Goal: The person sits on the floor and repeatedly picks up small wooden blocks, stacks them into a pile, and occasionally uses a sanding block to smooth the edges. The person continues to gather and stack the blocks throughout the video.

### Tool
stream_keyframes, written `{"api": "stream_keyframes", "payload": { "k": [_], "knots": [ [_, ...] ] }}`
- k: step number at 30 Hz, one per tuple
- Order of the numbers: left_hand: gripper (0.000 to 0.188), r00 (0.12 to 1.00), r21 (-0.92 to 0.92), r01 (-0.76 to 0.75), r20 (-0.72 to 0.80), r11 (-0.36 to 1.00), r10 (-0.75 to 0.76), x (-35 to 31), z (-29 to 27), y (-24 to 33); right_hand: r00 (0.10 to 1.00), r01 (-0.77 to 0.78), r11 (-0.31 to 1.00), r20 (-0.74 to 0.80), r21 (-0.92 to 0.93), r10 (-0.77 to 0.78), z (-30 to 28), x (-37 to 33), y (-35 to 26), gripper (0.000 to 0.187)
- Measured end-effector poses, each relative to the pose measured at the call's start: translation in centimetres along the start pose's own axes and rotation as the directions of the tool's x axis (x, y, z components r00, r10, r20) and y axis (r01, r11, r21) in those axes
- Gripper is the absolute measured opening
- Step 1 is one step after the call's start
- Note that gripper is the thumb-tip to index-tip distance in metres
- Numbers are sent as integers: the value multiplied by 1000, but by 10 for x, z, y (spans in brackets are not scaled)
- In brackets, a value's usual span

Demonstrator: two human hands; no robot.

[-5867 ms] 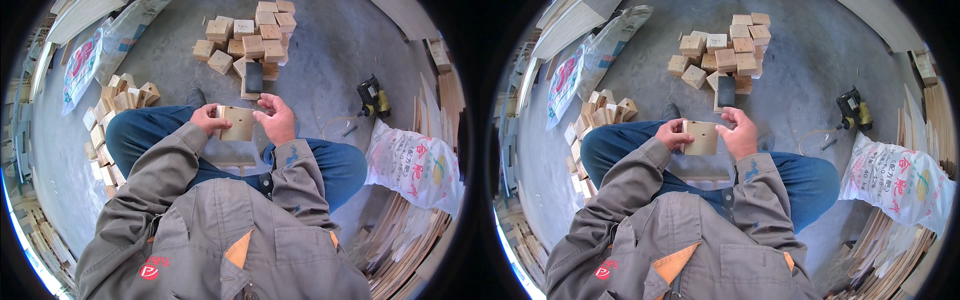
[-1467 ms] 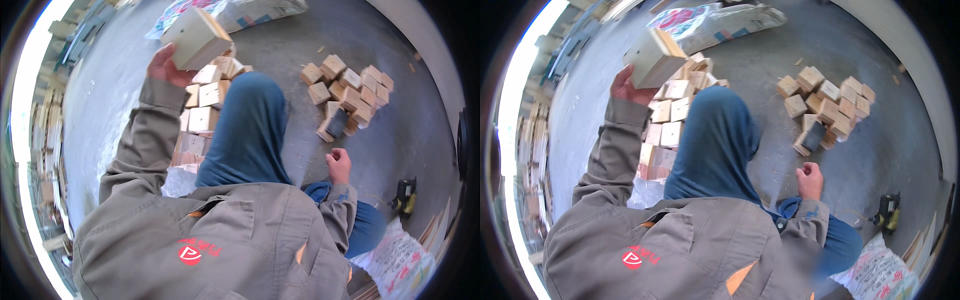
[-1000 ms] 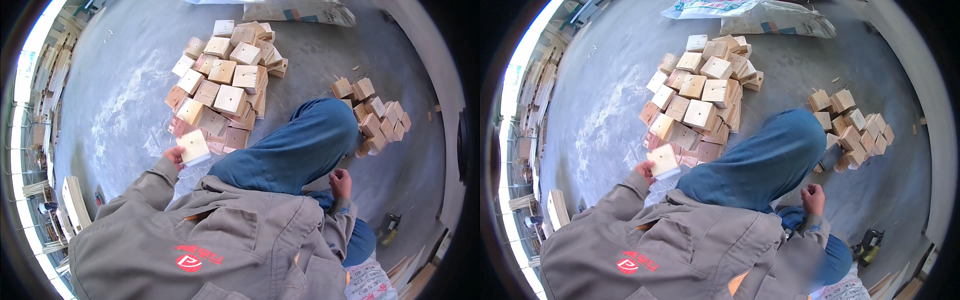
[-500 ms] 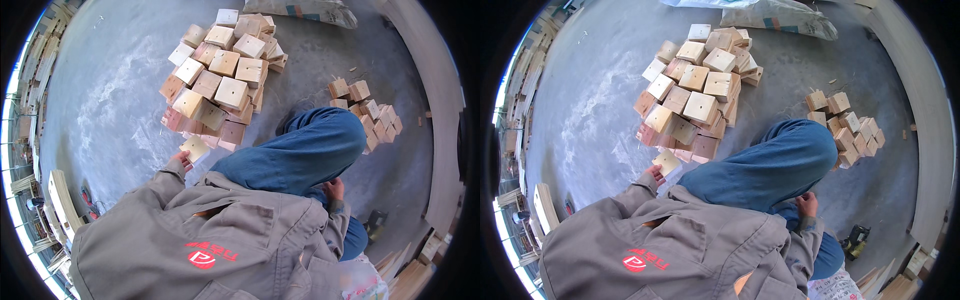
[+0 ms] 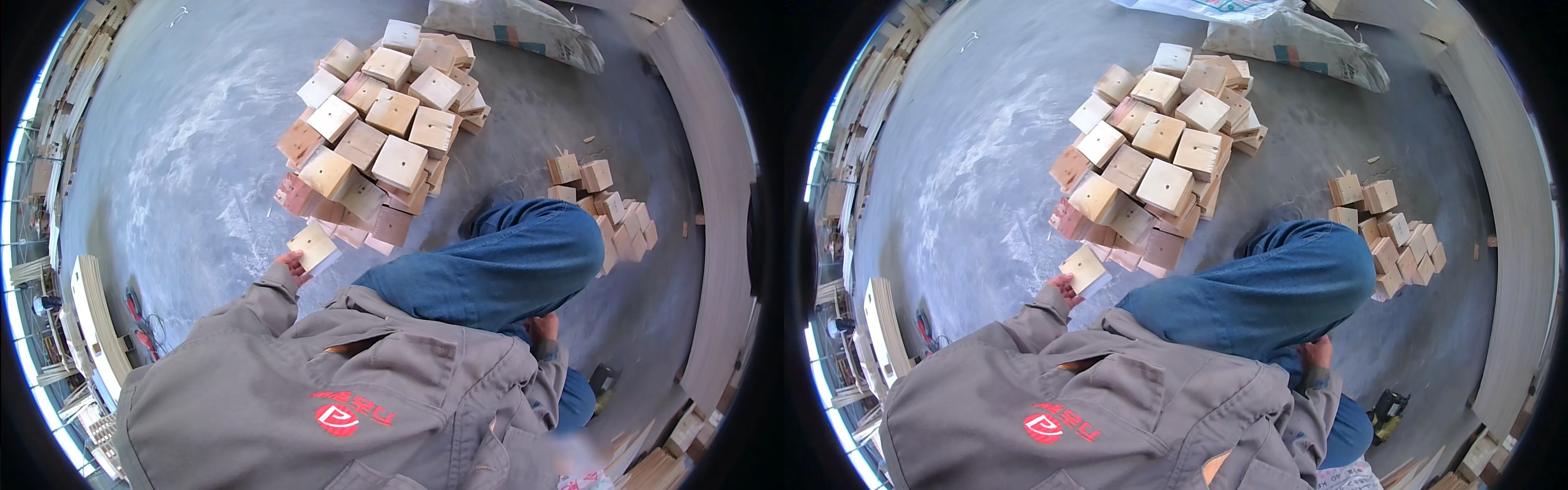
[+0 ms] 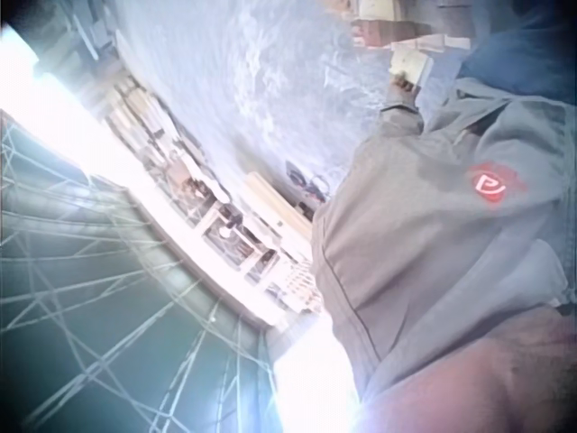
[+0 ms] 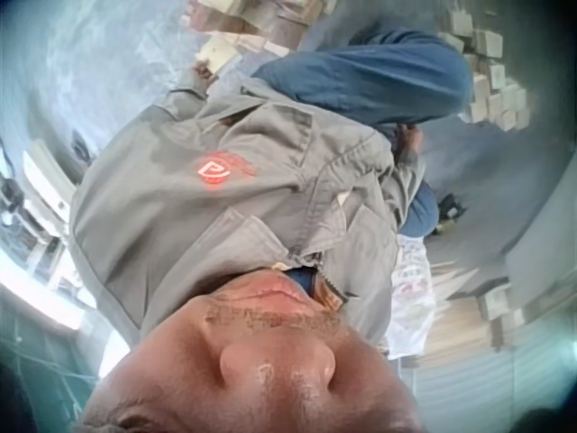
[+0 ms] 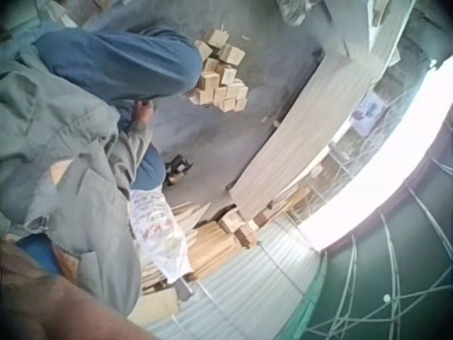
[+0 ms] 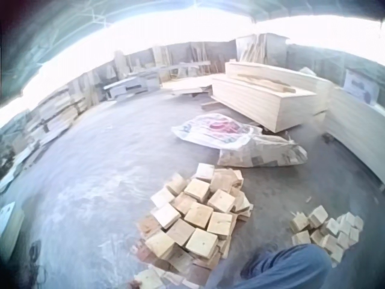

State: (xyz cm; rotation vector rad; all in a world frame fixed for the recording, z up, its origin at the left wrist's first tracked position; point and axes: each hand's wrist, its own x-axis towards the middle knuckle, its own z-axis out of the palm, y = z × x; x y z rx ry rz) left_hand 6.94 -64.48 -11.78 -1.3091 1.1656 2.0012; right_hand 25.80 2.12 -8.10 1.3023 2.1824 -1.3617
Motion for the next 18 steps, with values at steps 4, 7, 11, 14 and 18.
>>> {"api": "stream_keyframes", "payload": {
  "k": [4, 7, 11, 14, 18],
  "knots": [
    [44, 999, -38, -22, 23, 999, 23, 2, -9, 10, 1000, 13, 995, 23, -99, -11, -2, -2, -7, 22],
    [45, 997, -78, -72, -35, 994, 69, 6, -17, 23, 1000, 4, 1000, 25, -29, -3, 0, -6, -8, 23],
    [47, 994, -130, -106, 12, 986, 108, 4, -33, 52, 1000, 1, 997, 11, 76, -2, 1, -9, -13, 24],
    [47, 980, -192, -195, -9, 962, 197, -4, -16, 77, 1000, 1, 1000, 5, -21, -1, -2, -13, -16, 24],
    [48, 954, -260, -293, -9, 920, 301, -6, 7, 106, 1000, -5, 1000, 1, 1, 5, 2, -13, -18, 21]
  ]
}}
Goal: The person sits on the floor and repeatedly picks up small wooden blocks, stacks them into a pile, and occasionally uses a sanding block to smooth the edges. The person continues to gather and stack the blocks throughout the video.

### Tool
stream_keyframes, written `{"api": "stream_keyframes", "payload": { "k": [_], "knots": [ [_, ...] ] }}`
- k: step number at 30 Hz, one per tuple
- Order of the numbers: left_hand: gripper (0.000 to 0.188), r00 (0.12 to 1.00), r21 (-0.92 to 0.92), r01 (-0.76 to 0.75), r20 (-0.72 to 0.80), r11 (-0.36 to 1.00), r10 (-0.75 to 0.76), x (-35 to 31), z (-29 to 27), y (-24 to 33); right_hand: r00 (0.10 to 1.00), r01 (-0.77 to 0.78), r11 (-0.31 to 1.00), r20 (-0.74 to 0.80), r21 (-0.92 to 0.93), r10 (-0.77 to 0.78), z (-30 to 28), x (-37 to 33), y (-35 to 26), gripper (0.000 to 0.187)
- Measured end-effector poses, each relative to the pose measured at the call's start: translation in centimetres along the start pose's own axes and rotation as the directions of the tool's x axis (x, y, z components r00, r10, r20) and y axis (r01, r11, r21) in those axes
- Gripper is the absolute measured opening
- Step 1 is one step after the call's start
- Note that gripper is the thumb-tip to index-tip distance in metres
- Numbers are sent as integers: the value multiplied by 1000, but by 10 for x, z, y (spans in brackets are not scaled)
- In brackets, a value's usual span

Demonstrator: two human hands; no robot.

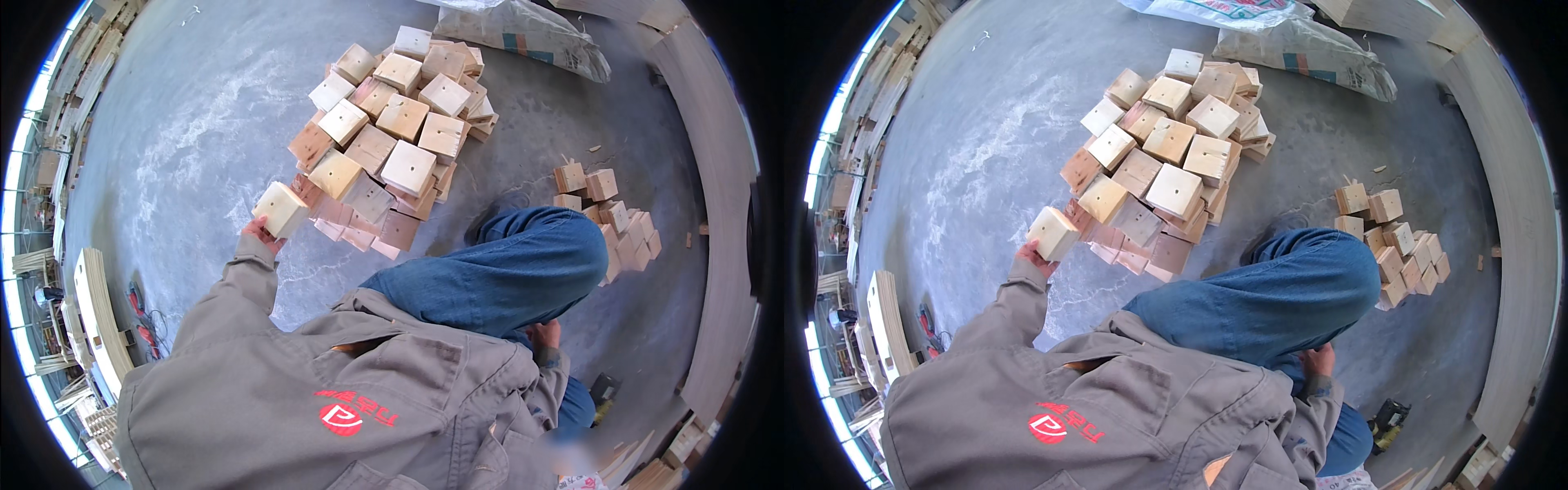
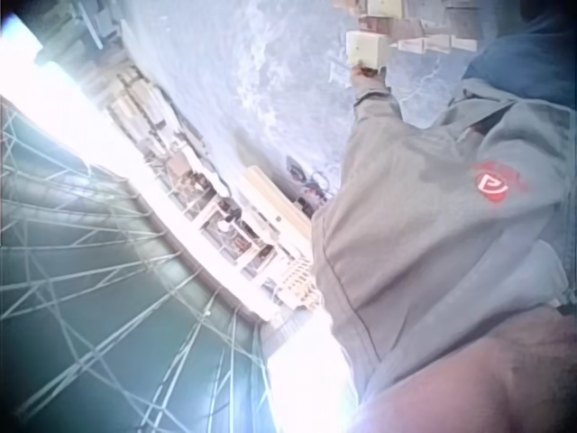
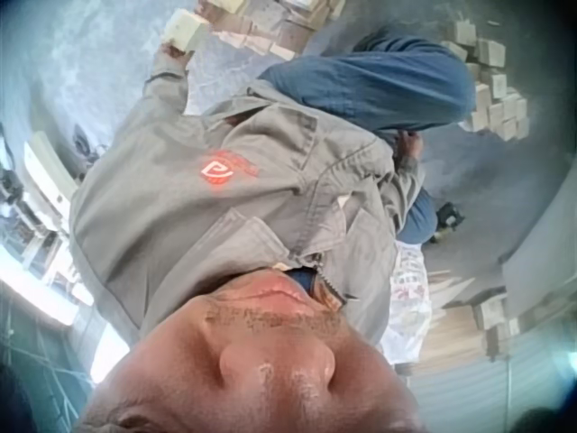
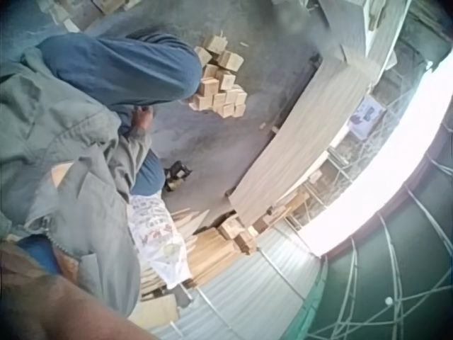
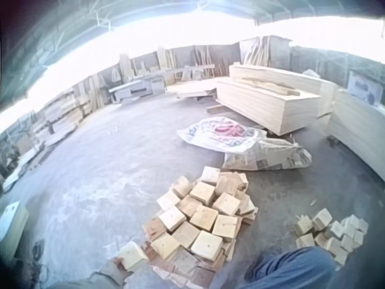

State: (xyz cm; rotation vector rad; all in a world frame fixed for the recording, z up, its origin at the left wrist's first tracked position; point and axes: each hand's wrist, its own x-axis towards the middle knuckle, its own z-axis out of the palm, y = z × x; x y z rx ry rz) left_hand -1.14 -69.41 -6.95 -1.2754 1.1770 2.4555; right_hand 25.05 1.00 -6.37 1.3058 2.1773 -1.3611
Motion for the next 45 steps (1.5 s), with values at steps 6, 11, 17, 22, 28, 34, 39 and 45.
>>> {"api": "stream_keyframes", "payload": {
  "k": [6, 11, 17, 22, 28, 34, 39, 45],
  "knots": [
    [60, 975, 453, -58, -166, 890, 148, 7, 68, 2, 999, 32, 999, -8, 3, -32, -2, 7, 13, 18],
    [58, 973, 354, -15, -211, 935, 95, 69, 49, 4, 999, 32, 999, -11, 29, -31, 2, 9, 19, 17],
    [56, 970, 468, -63, -179, 882, 164, 96, 40, 4, 994, 95, 996, -57, -2, -95, 5, -3, -2, 16],
    [50, 936, 506, -82, -258, 859, 241, 120, 42, 8, 1000, 22, 1000, 2, -15, -22, 7, -1, -12, 15],
    [48, 950, 503, -127, -185, 855, 250, 84, 60, 2, 1000, 9, 1000, 12, 8, -9, 9, 4, -13, 14],
    [46, 965, 380, -77, -206, 922, 165, 76, 67, 5, 1000, 20, 994, 4, 108, -21, 12, 11, -4, 14],
    [48, 953, 580, -141, -141, 803, 270, 88, 58, 3, 1000, 22, 998, -21, 59, -20, 7, 15, 6, 15],
    [73, 717, 875, -368, 51, 316, 695, 176, -43, 54, 999, -17, 997, -33, 72, 20, 17, 16, 1, 28]
  ]
}}
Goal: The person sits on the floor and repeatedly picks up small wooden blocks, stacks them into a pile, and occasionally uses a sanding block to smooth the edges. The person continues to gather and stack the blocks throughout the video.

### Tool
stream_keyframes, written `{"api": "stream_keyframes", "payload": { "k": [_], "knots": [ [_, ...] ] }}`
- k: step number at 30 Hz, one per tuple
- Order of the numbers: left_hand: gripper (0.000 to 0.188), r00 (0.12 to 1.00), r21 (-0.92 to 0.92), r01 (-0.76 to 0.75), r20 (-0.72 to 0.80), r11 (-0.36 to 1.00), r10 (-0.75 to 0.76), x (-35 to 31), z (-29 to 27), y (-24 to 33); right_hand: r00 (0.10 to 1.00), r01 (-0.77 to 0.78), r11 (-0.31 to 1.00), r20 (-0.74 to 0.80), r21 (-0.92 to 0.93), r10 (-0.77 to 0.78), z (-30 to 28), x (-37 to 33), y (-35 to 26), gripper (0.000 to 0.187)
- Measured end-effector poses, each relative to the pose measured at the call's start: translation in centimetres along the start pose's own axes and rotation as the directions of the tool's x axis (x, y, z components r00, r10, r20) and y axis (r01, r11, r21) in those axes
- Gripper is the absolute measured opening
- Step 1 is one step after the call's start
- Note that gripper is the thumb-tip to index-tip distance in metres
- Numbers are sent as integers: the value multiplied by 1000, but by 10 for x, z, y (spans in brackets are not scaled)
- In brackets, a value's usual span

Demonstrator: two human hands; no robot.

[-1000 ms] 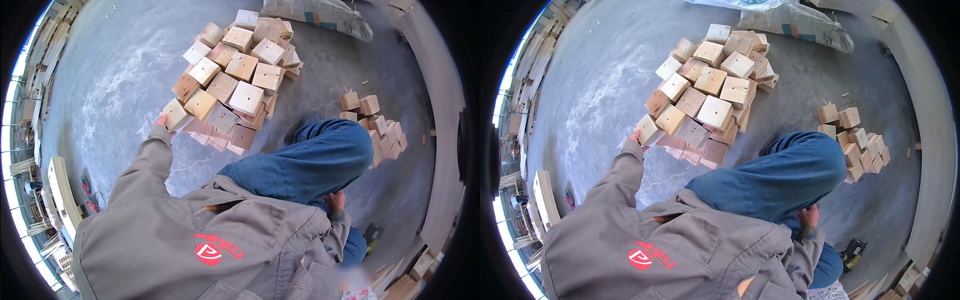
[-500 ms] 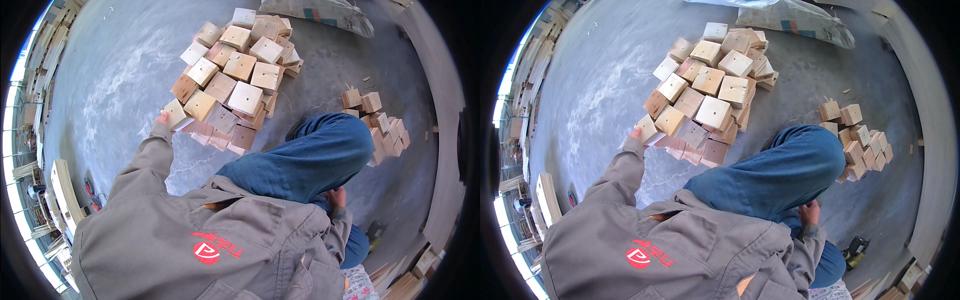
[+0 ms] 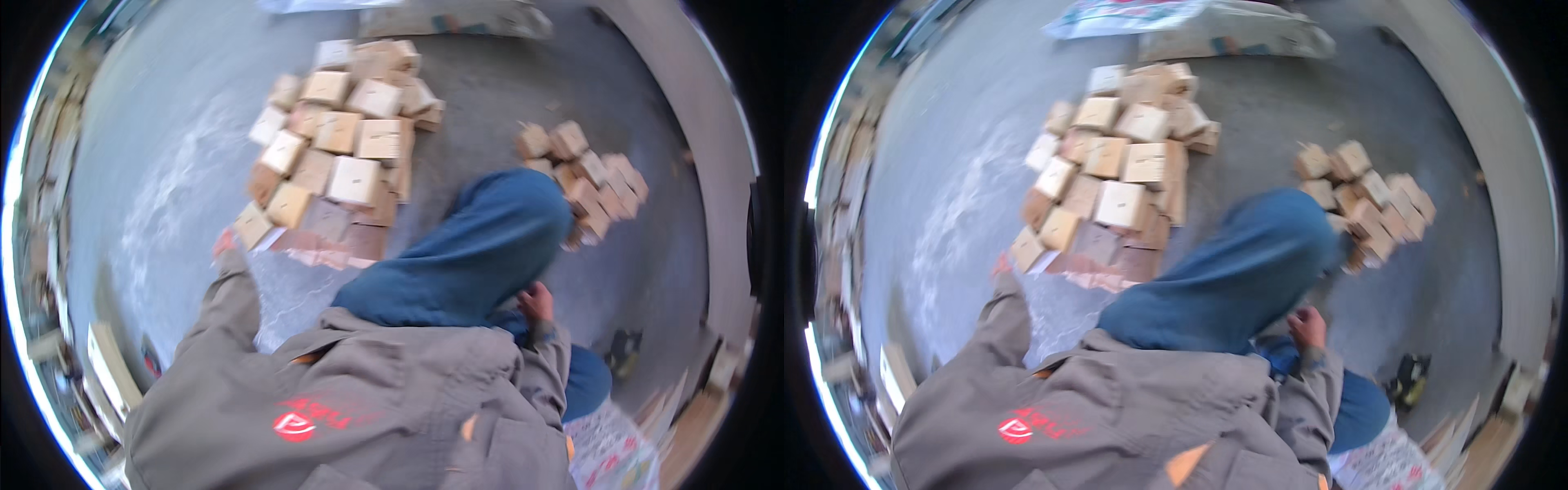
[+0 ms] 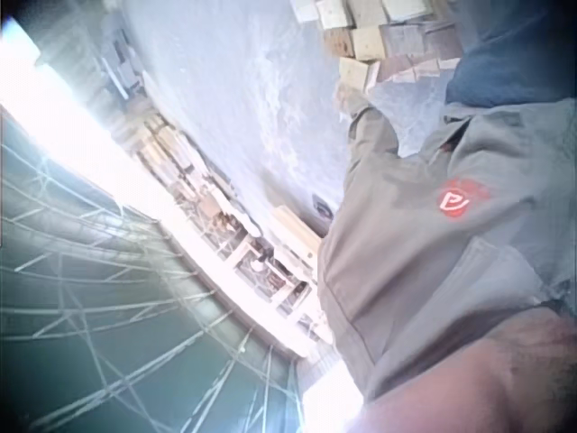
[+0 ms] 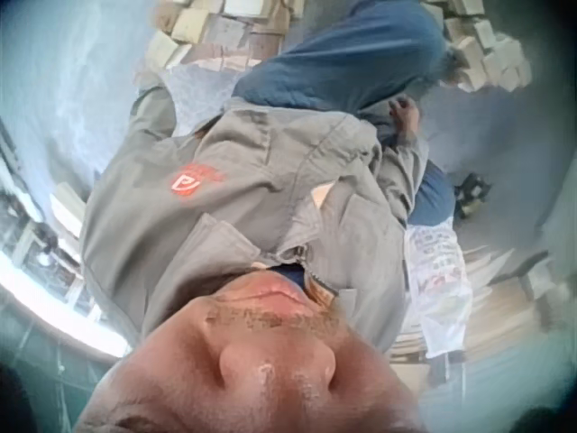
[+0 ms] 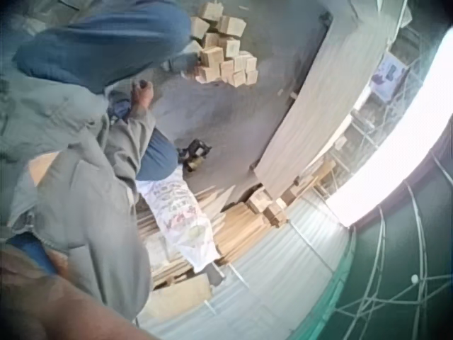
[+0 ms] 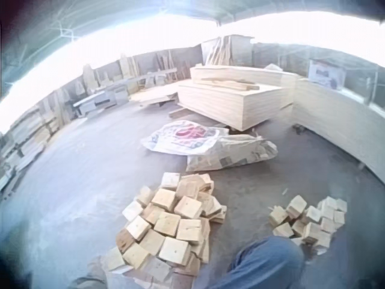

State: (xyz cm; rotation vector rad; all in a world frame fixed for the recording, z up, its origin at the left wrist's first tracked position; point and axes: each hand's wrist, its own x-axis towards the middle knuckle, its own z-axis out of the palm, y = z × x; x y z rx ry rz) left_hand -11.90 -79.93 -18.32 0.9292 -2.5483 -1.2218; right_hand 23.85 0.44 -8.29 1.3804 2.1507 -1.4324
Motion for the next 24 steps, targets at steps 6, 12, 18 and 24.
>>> {"api": "stream_keyframes", "payload": {
  "k": [6, 12, 18, 24],
  "knots": [
    [49, 996, -587, -48, 34, 808, 84, 33, 13, 76, 989, 88, 970, -93, -225, -111, -4, 4, -9, 36],
    [46, 938, -603, -38, 253, 797, 236, -127, 64, 312, 993, 42, 985, -104, -170, -60, -16, -12, -16, 41],
    [33, 592, -765, -73, 483, 640, 645, -250, 135, 453, 983, 40, 994, -175, -97, -56, -22, -16, -13, 40],
    [34, 98, -857, -28, 510, 514, 855, -411, 193, 552, 975, 52, 998, -213, -48, -61, -26, -11, -7, 40]
  ]
}}
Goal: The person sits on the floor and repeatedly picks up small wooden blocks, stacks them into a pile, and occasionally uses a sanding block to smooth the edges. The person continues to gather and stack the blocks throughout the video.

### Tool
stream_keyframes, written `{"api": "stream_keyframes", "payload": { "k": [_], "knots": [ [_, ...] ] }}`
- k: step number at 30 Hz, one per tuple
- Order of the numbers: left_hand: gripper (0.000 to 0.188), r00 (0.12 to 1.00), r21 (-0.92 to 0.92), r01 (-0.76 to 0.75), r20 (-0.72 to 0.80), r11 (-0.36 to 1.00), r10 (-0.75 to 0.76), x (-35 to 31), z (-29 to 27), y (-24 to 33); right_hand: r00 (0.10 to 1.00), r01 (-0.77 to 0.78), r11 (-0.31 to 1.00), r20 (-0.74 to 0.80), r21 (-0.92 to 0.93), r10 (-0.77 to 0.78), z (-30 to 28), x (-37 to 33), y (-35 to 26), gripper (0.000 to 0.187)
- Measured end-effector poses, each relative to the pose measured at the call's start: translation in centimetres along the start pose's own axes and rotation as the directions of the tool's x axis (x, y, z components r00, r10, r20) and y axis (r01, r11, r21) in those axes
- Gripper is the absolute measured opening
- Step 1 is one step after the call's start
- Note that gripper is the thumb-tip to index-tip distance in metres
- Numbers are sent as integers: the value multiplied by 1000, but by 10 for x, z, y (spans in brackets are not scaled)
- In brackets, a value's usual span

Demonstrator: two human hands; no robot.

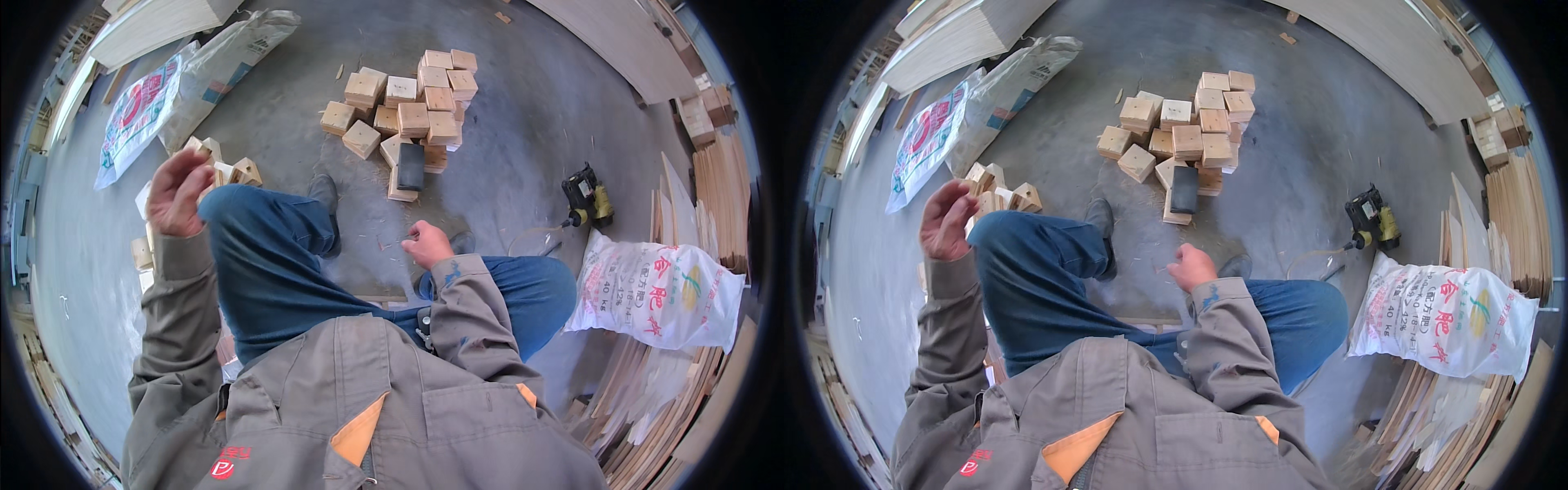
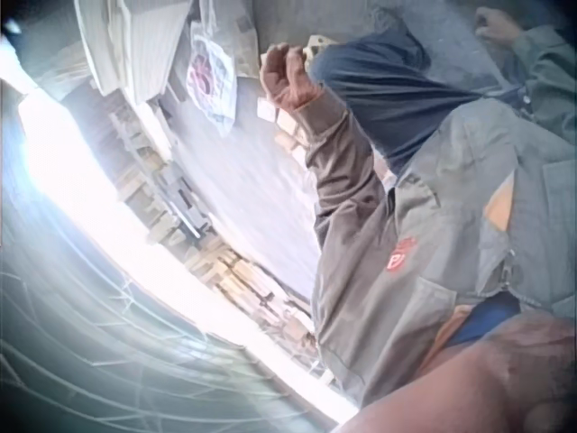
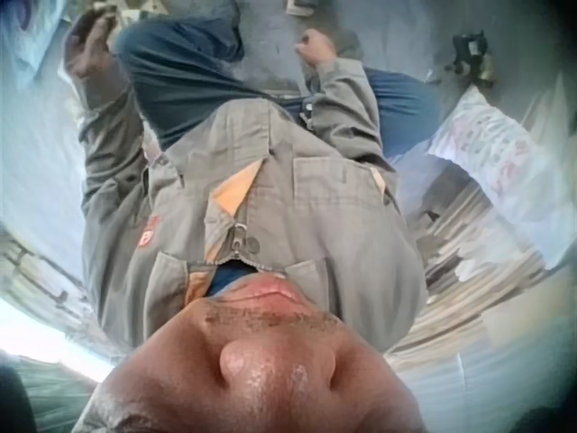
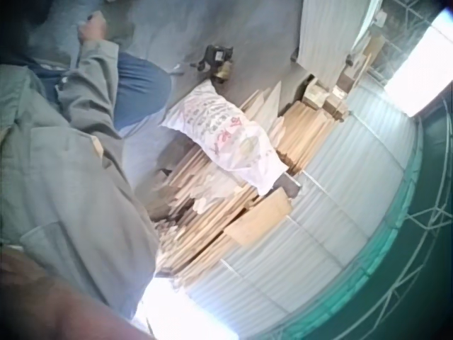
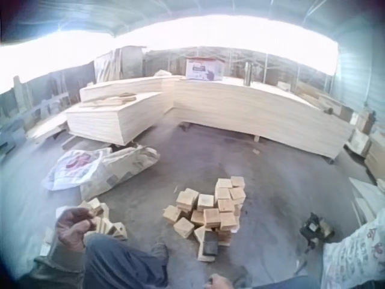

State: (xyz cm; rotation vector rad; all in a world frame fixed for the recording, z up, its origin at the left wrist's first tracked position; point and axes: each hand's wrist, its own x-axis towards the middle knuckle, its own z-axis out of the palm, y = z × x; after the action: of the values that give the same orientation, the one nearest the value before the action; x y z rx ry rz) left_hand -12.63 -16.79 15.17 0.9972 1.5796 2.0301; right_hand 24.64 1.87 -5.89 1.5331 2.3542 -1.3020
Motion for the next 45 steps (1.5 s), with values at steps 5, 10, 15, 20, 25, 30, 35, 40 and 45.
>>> {"api": "stream_keyframes", "payload": {
  "k": [5, 10, 15, 20, 25, 30, 35, 40, 45],
  "knots": [
    [35, 973, -3, 60, 223, 998, -58, 30, 117, -16, 998, -55, 997, 32, 51, 53, -9, 1, -9, 42],
    [35, 927, 66, 156, 334, 985, -170, 43, 157, -55, 987, -149, 982, -50, 113, 155, -21, 3, -15, 54],
    [36, 877, 254, 234, 361, 938, -316, 56, 172, -66, 946, -184, 972, -243, 149, 216, -12, 27, 0, 77],
    [39, 798, 440, 85, 507, 894, -325, 56, 182, -60, 929, -240, 954, -243, 180, 280, 2, 74, -7, 96],
    [40, 714, 506, -114, 640, 855, -284, 55, 181, -62, 920, -222, 966, -299, 133, 253, 14, 126, 0, 104],
    [47, 535, 591, -286, 752, 754, -386, 52, 181, -65, 911, -277, 958, -297, 70, 285, 11, 171, 8, 109],
    [53, 383, 573, -344, 809, 744, -446, 44, 185, -67, 913, -291, 956, -289, 39, 290, 9, 206, 3, 112],
    [52, 386, 569, -334, 810, 752, -442, 43, 189, -73, 922, -288, 957, -275, -25, 271, 22, 224, -6, 114],
    [48, 415, 572, -340, 804, 747, -427, 38, 188, -77, 900, -346, 938, -287, -17, 327, 35, 225, -2, 107]
  ]
}}
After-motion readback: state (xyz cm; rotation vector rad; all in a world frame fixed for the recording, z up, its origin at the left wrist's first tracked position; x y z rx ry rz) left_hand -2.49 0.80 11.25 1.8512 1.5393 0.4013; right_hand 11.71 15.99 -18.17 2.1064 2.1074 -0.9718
